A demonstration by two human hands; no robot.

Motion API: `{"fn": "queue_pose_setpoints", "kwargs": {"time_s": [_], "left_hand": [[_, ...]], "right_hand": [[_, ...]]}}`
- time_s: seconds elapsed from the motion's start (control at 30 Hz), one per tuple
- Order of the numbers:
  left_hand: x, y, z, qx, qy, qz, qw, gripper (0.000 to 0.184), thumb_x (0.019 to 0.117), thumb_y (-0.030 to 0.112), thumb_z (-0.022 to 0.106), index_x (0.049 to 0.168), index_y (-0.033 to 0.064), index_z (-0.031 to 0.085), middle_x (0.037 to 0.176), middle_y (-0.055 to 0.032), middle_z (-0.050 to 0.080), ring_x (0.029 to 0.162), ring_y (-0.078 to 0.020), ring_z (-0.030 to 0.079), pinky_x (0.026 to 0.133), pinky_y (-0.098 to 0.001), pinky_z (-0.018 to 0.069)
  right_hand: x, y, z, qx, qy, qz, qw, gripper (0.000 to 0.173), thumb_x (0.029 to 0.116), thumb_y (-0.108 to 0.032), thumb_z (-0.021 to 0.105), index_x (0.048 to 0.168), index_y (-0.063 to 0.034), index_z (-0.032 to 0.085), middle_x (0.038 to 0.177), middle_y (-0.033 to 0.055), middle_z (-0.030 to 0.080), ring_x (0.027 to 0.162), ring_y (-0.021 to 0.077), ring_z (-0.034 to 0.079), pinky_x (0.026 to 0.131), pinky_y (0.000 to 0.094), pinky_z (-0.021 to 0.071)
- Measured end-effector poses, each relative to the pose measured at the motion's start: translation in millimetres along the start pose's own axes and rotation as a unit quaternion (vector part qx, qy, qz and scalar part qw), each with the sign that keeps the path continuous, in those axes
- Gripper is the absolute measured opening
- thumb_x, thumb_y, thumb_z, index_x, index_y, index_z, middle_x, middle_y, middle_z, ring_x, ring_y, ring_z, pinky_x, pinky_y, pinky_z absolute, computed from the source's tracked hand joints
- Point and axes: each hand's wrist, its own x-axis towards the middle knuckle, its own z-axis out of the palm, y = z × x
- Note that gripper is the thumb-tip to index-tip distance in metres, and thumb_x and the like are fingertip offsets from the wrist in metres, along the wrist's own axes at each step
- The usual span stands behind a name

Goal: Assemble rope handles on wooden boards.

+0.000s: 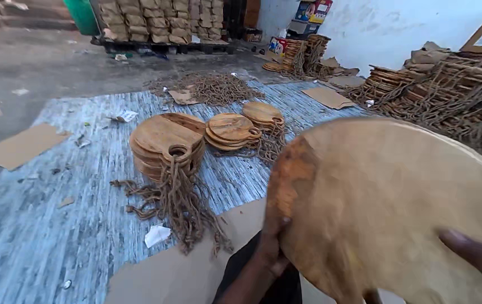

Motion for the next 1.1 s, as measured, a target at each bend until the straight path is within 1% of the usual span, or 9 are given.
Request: {"fn": "queue_pose_setpoints", "kwargs": {"time_s": [0.13,0.2,0.3,0.37,0.43,0.53,0.7,0.93,1.1], "left_hand": [[-5,108,7,0.082,0.126,0.146,0.978,0.027,0.1095,0.02,0.036,0.124,0.0067,0.054,0.092,-0.0087,0.072,0.081,-0.0171,0.073,0.071,-0.0361,0.0631],[-8,165,5,0.15,0.178,0.213,0.949,0.026,0.1107,0.023,0.038,0.121,0.0085,0.057,0.093,-0.0067,0.071,0.081,-0.0159,0.072,0.07,-0.036,0.0634],[-8,249,-4,0.229,0.223,0.273,0.907,0.023,0.11,0.025,0.041,0.123,0.0102,0.054,0.097,-0.0057,0.07,0.085,-0.0161,0.072,0.072,-0.0384,0.0633],[2,301,-17,0.271,0.246,0.308,0.878,0.03,0.107,0.021,0.047,0.135,0.0108,0.048,0.11,-0.0087,0.066,0.095,-0.0185,0.069,0.079,-0.0418,0.0614],[20,344,-42,0.289,0.275,0.341,0.851,0.053,0.103,0.014,0.055,0.152,0.0153,0.035,0.128,-0.0149,0.061,0.109,-0.0265,0.066,0.088,-0.0511,0.0586],[61,395,-87,0.333,0.312,0.342,0.821,0.08,0.0974,0.01,0.064,0.161,0.0233,0.018,0.143,-0.0207,0.053,0.12,-0.0355,0.062,0.09,-0.0599,0.0563],[81,431,-157,0.387,0.372,0.168,0.827,0.047,0.1053,0.035,0.048,0.144,0.0095,0.045,0.13,-0.0173,0.06,0.111,-0.029,0.062,0.09,-0.0524,0.0538],[88,436,-159,0.405,0.35,0.202,0.82,0.044,0.105,0.027,0.051,0.144,0.0072,0.046,0.13,-0.015,0.06,0.112,-0.0246,0.063,0.093,-0.0484,0.0541],[109,440,-178,0.499,0.352,0.198,0.767,0.054,0.1031,0.027,0.058,0.15,0.0055,0.042,0.136,-0.0176,0.059,0.117,-0.0272,0.062,0.098,-0.0494,0.0526]], "right_hand": [[47,-10,85,0.147,-0.077,0.023,0.986,0.067,0.092,-0.035,0.069,0.15,-0.025,0.037,0.107,-0.0006,0.069,0.076,0.0107,0.071,0.06,0.0329,0.0621],[49,-6,129,0.194,-0.174,0.049,0.964,0.084,0.0937,-0.034,0.074,0.16,-0.029,0.022,0.121,0.0089,0.067,0.087,0.0237,0.071,0.069,0.0449,0.0619],[33,18,201,0.276,-0.321,0.113,0.899,0.087,0.0961,-0.035,0.07,0.163,-0.0255,0.016,0.123,0.0142,0.066,0.097,0.0253,0.07,0.079,0.0443,0.0601],[10,37,245,0.341,-0.41,0.163,0.83,0.081,0.0997,-0.033,0.064,0.164,-0.0229,0.016,0.131,0.0141,0.062,0.105,0.0217,0.066,0.086,0.0395,0.0564],[-24,46,286,0.371,-0.468,0.195,0.778,0.079,0.0961,-0.026,0.07,0.159,-0.01,0.024,0.127,0.0154,0.066,0.104,0.024,0.071,0.089,0.0416,0.0605],[-57,27,325,0.321,-0.484,0.199,0.79,0.067,0.0895,-0.013,0.078,0.143,0.0017,0.042,0.109,0.0142,0.067,0.087,0.0188,0.069,0.081,0.0364,0.0608],[-77,23,329,0.22,-0.499,0.155,0.824,0.052,0.1036,-0.027,0.062,0.143,0.0016,0.043,0.103,0.0142,0.064,0.079,0.0188,0.064,0.079,0.0373,0.0556],[-113,81,338,0.168,-0.534,0.161,0.813,0.059,0.1001,-0.022,0.066,0.148,0.0036,0.043,0.121,0.0255,0.066,0.106,0.0334,0.068,0.098,0.0508,0.0529],[-150,100,338,0.22,-0.532,0.22,0.787,0.052,0.0978,-0.014,0.067,0.142,0.0022,0.046,0.105,0.0166,0.067,0.084,0.0206,0.068,0.079,0.0388,0.0575]]}}
